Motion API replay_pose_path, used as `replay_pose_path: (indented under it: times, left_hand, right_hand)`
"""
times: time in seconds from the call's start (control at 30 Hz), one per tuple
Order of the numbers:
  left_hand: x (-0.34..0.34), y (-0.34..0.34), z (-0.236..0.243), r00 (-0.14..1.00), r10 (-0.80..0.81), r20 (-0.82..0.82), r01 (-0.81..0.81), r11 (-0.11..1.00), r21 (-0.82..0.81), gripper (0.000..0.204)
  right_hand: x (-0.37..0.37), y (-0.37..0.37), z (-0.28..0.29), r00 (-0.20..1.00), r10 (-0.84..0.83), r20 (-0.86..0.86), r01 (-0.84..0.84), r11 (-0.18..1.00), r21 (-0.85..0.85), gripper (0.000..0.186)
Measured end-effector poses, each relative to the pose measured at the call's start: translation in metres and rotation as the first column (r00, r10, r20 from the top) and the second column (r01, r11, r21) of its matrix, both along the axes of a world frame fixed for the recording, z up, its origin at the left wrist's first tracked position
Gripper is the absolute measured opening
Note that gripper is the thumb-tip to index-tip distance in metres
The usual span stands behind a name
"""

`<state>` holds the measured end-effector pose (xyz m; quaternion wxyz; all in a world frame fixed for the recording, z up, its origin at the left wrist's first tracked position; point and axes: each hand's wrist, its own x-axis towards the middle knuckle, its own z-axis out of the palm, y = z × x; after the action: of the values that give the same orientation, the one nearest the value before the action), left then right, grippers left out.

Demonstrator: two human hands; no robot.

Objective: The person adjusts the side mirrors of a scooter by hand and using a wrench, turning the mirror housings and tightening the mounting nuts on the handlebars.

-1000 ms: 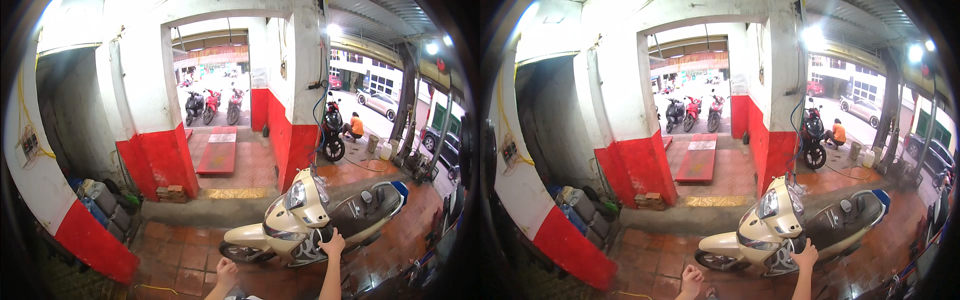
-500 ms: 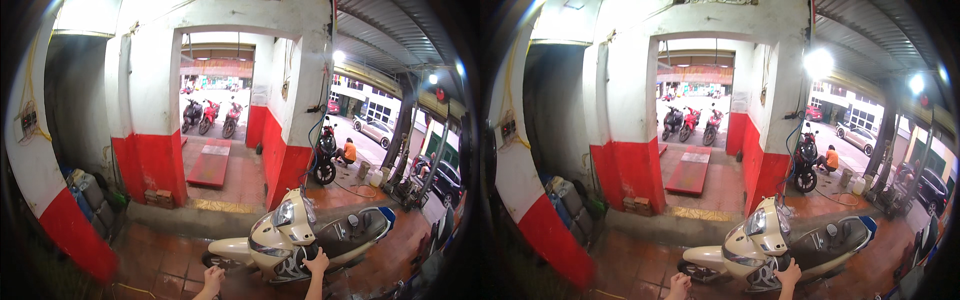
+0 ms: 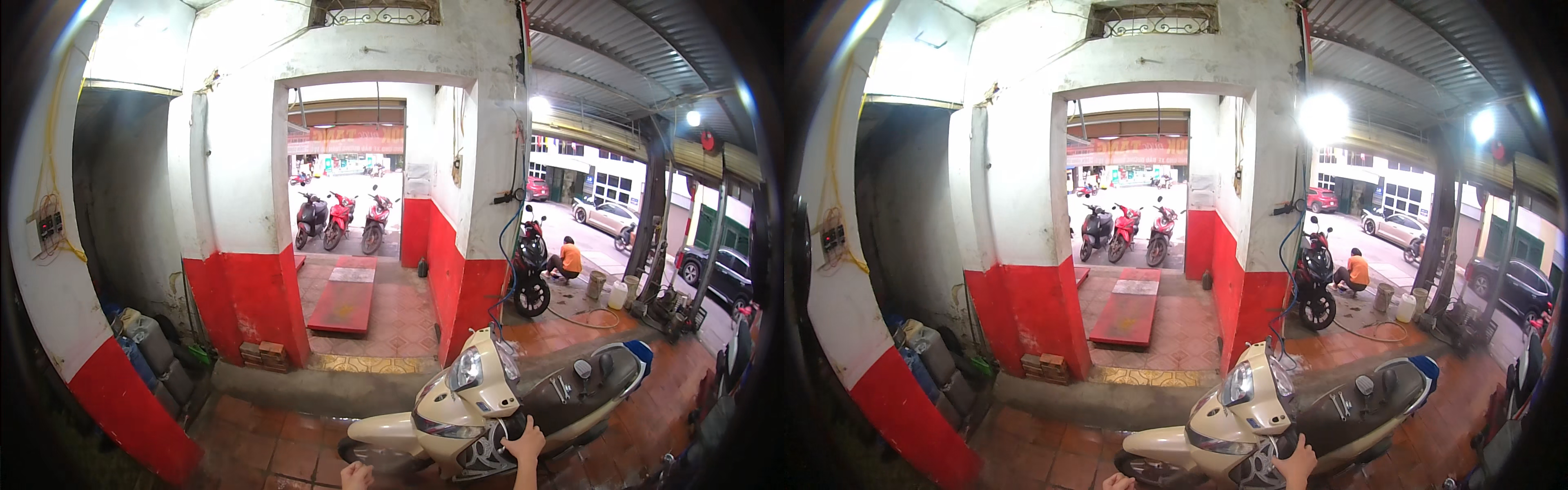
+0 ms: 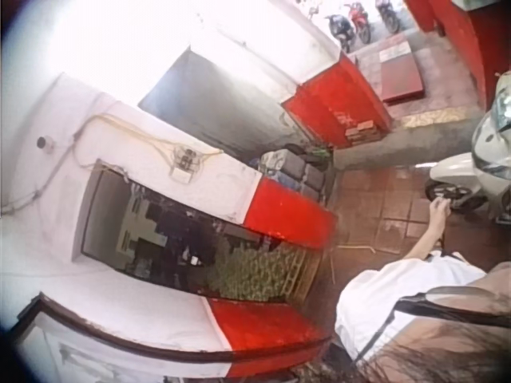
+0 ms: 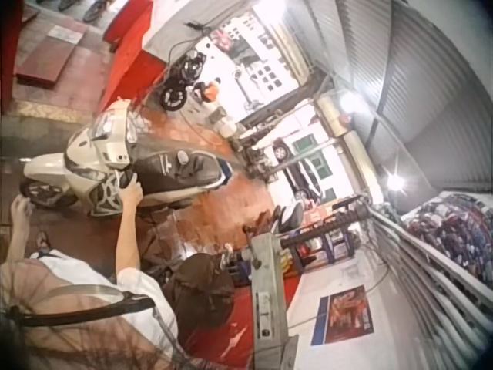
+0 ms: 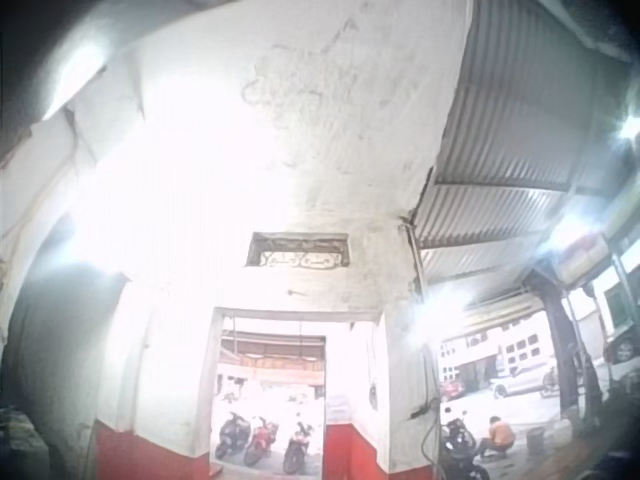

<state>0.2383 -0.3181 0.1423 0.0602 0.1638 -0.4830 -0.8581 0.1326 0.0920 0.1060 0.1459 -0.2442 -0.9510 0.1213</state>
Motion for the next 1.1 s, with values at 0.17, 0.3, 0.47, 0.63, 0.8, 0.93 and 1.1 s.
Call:
replay_pose_path:
  times: [0.17,0.3,0.47,0.63,0.8,0.93,1.1]
  left_hand:
    - [0.003,0.004,0.013,0.996,-0.055,-0.070,0.052,0.998,-0.048,0.032]
    - [0.008,-0.001,0.007,1.000,0.011,-0.027,-0.014,0.996,-0.090,0.030]
    - [0.014,-0.008,0.006,1.000,0.008,-0.012,-0.009,0.998,-0.063,0.028]
    - [0.011,-0.008,0.005,0.999,0.008,-0.041,-0.007,1.000,0.021,0.027]
    - [0.015,-0.010,0.008,0.997,0.024,-0.070,-0.021,0.999,0.036,0.022]
    - [0.019,-0.006,0.010,0.998,0.018,-0.062,-0.017,1.000,0.023,0.022]
    - [0.005,-0.012,-0.046,0.997,-0.011,-0.081,0.020,0.993,0.113,0.043]
  right_hand:
    - [0.002,-0.004,0.011,1.000,0.016,-0.018,-0.016,1.000,0.024,0.125]
    - [0.006,-0.013,0.019,0.999,0.020,-0.035,-0.019,1.000,0.025,0.123]
    - [0.001,0.000,0.006,0.999,0.021,0.032,-0.022,1.000,0.013,0.117]
    - [-0.003,0.004,0.001,0.994,0.014,0.108,-0.018,0.999,0.035,0.125]
    - [0.005,-0.005,0.011,0.997,0.008,0.074,-0.006,1.000,-0.021,0.118]
    - [0.001,0.004,0.003,0.996,0.015,0.091,-0.016,1.000,0.001,0.115]
    - [-0.005,0.003,0.002,0.998,0.040,0.049,-0.042,0.999,0.024,0.114]
